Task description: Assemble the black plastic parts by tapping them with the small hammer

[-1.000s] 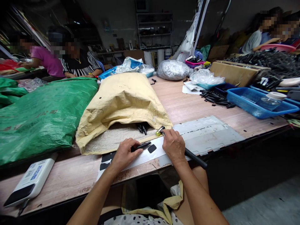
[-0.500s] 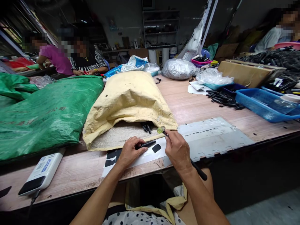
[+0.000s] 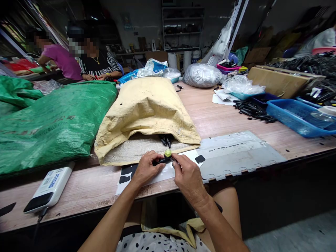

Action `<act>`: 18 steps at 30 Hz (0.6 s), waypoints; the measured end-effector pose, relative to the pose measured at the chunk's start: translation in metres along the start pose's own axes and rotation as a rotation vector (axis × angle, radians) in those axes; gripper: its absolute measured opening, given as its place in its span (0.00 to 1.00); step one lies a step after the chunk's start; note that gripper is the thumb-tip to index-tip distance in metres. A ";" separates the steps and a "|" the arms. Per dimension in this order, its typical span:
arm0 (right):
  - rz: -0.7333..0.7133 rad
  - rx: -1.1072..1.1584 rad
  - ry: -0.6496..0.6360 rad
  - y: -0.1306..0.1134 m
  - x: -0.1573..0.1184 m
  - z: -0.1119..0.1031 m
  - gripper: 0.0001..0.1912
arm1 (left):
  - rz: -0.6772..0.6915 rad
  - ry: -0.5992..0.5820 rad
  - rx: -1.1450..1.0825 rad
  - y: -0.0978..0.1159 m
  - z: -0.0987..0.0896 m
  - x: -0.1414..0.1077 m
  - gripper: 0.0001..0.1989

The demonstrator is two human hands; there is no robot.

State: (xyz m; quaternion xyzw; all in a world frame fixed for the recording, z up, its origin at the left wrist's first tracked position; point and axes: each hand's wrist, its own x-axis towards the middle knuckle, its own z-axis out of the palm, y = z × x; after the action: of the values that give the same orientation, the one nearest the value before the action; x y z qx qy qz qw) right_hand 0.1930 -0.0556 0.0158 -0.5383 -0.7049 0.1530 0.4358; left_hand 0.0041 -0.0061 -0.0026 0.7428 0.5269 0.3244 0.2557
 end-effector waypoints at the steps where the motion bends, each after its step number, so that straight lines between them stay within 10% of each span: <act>1: -0.021 -0.004 0.007 -0.002 0.000 -0.001 0.16 | -0.002 0.003 -0.006 0.000 0.000 0.000 0.10; 18: -0.130 -0.050 0.089 -0.003 -0.005 -0.002 0.18 | -0.010 0.028 -0.020 0.001 0.002 0.000 0.07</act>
State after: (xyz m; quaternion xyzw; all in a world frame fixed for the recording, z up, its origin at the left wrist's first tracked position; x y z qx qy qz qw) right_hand 0.1930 -0.0620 0.0172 -0.5086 -0.7218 0.0825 0.4622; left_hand 0.0063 -0.0062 -0.0034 0.7330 0.5310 0.3386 0.2573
